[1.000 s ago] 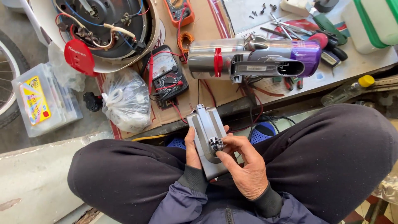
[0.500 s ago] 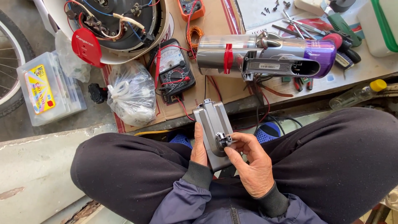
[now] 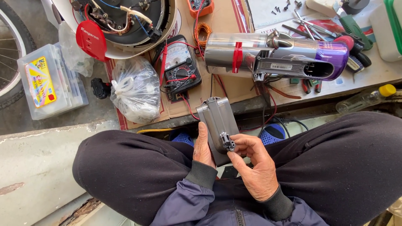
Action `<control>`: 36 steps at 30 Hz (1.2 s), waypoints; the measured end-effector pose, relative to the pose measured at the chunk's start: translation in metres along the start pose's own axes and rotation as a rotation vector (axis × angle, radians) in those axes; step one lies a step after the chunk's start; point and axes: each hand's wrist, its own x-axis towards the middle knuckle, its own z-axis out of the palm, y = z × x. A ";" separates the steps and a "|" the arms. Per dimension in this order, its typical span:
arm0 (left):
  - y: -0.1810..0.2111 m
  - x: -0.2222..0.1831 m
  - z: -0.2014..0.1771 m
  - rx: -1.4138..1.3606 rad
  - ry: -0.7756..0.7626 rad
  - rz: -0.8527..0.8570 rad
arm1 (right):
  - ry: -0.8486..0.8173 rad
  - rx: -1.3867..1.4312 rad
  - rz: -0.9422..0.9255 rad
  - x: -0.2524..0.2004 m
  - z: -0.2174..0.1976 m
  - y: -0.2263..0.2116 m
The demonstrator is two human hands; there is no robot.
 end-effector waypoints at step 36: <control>-0.012 0.008 -0.010 0.141 -0.086 0.301 | 0.056 -0.124 0.105 0.009 0.007 0.007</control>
